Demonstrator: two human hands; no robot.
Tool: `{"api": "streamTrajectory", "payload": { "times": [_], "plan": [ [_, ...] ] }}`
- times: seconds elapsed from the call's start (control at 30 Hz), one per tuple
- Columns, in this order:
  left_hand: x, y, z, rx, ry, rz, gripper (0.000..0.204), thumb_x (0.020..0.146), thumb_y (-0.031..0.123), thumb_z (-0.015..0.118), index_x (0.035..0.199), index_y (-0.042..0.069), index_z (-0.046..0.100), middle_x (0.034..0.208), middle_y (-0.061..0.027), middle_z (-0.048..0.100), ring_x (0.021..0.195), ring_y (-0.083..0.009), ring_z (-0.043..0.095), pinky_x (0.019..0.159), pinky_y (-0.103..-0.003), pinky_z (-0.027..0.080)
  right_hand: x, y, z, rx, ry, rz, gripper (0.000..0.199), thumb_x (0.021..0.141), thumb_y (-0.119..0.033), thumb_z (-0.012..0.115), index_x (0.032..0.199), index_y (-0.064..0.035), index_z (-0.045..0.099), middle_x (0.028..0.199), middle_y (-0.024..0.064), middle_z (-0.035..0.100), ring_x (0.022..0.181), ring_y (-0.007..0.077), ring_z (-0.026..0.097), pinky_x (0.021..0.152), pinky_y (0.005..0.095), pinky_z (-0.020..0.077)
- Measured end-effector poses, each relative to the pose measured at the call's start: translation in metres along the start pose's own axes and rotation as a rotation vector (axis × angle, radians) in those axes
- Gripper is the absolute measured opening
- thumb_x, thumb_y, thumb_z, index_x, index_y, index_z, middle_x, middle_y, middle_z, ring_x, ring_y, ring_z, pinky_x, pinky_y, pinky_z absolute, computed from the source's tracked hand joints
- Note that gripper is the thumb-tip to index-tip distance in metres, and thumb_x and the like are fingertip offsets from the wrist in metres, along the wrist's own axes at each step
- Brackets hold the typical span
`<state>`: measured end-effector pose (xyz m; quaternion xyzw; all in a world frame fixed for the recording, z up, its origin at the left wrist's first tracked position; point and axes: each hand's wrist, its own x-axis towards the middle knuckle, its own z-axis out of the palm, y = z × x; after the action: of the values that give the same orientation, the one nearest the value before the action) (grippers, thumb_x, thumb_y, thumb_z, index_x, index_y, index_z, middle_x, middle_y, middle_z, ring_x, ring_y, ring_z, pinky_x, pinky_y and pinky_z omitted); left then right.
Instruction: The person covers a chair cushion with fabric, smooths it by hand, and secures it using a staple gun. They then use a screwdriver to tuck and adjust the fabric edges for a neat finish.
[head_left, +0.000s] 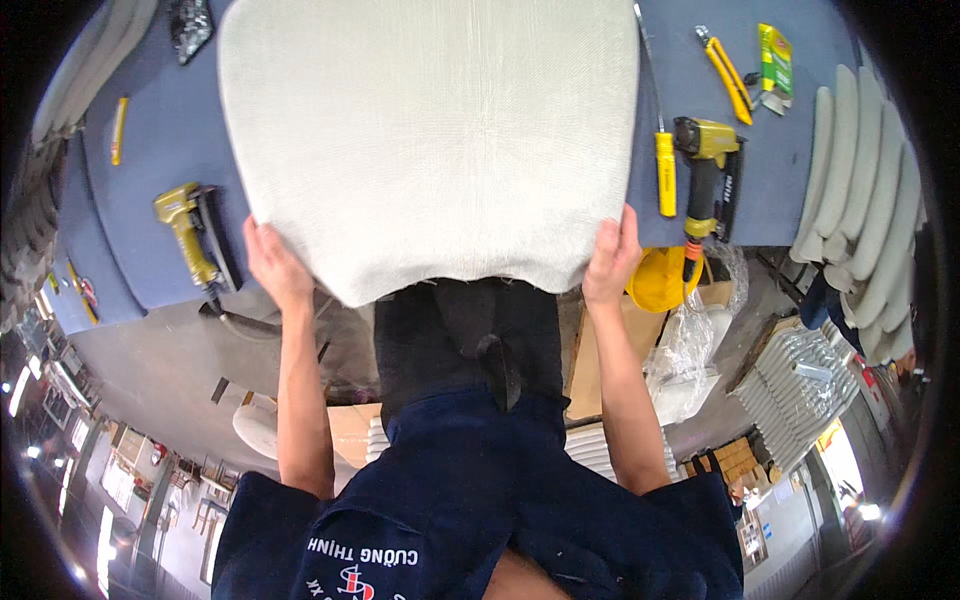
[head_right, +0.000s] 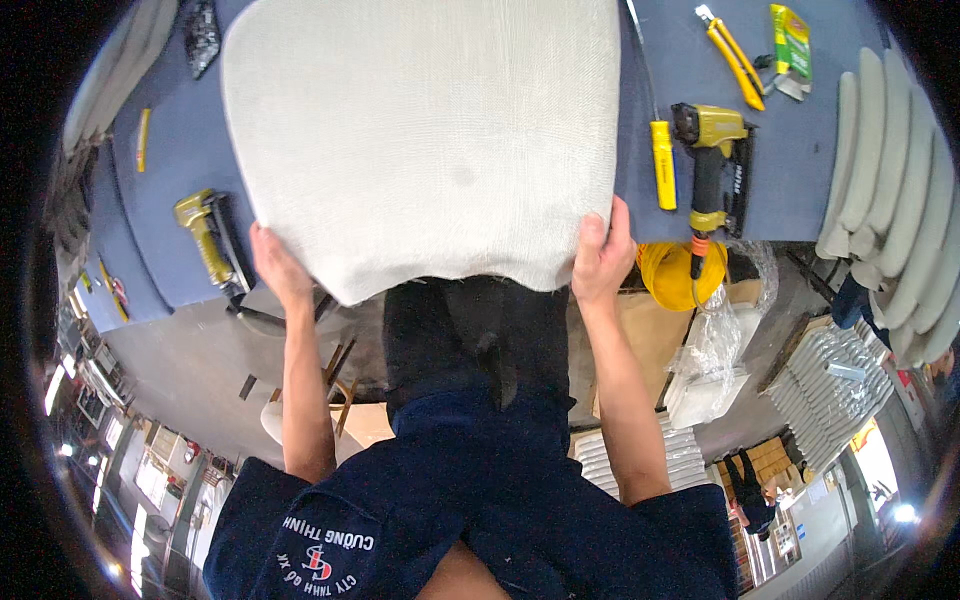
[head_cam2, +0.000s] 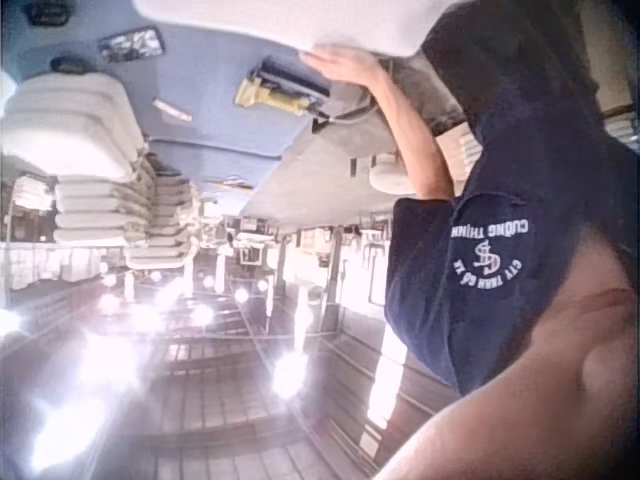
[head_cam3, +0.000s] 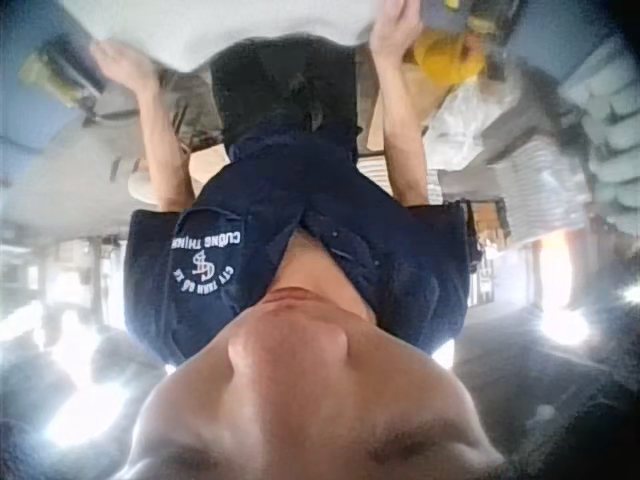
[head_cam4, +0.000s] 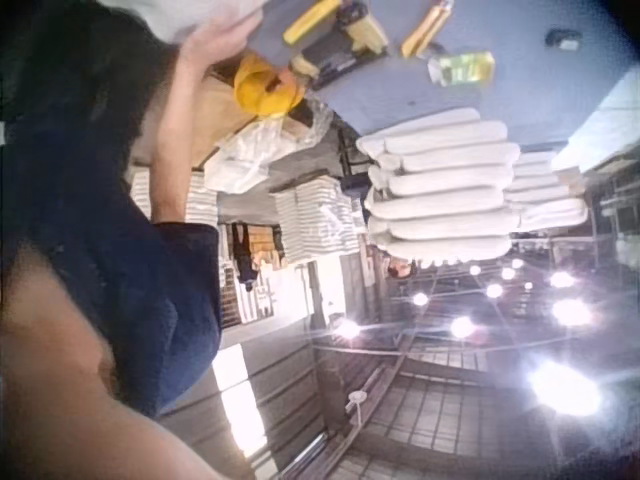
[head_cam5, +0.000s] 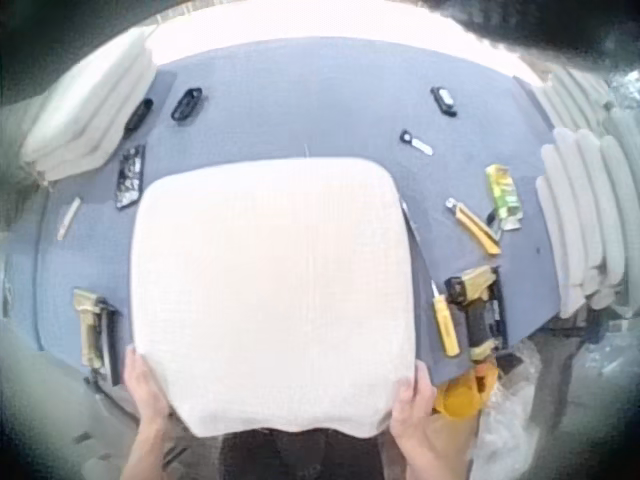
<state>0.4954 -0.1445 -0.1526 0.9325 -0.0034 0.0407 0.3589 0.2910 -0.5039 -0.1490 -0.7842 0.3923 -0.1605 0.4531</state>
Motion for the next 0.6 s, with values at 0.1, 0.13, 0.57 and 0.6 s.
{"api": "streamTrajectory", "payload": {
  "times": [0.1,0.13,0.57,0.6],
  "plan": [
    [-0.013,-0.065,0.004,-0.143,0.047,0.064,0.058,0.112,0.039,0.033,0.121,-0.011,0.061,0.115,-0.0176,0.068,0.094,-0.0264,0.065,0.085,-0.040,0.051,-0.017,0.026,0.004,-0.042,0.115,-0.036,0.057,0.105,-0.042,0.045,0.124,0.0099,0.061,0.108,0.0225,0.073,0.097,0.0309,0.071,0.086,0.0413,0.0533],
    [-0.017,-0.062,0.010,-0.168,0.083,0.025,0.059,0.112,0.038,0.031,0.120,-0.011,0.062,0.113,-0.0173,0.069,0.092,-0.0254,0.065,0.084,-0.039,0.052,-0.018,0.034,0.007,-0.034,0.148,-0.053,0.058,0.106,-0.042,0.044,0.124,0.0109,0.061,0.109,0.0220,0.072,0.099,0.0298,0.070,0.087,0.0403,0.0527],
    [-0.011,-0.042,0.000,0.094,0.189,0.104,0.062,0.109,0.053,0.041,0.139,0.003,0.064,0.138,-0.0227,0.066,0.132,-0.0422,0.060,0.110,-0.047,0.045,-0.007,0.035,0.011,-0.096,0.183,-0.244,0.071,0.105,-0.060,0.051,0.112,0.0073,0.072,0.091,0.0219,0.073,0.086,0.0326,0.066,0.085,0.0425,0.0513],
    [-0.011,-0.040,-0.010,0.041,0.112,0.165,0.066,0.108,0.057,0.043,0.138,0.001,0.063,0.137,-0.0244,0.067,0.131,-0.0426,0.060,0.110,-0.046,0.045,-0.004,0.028,0.003,-0.085,0.199,-0.258,0.072,0.104,-0.062,0.053,0.109,0.0062,0.072,0.089,0.0242,0.071,0.084,0.0351,0.065,0.085,0.0431,0.0512]
  ]
}}
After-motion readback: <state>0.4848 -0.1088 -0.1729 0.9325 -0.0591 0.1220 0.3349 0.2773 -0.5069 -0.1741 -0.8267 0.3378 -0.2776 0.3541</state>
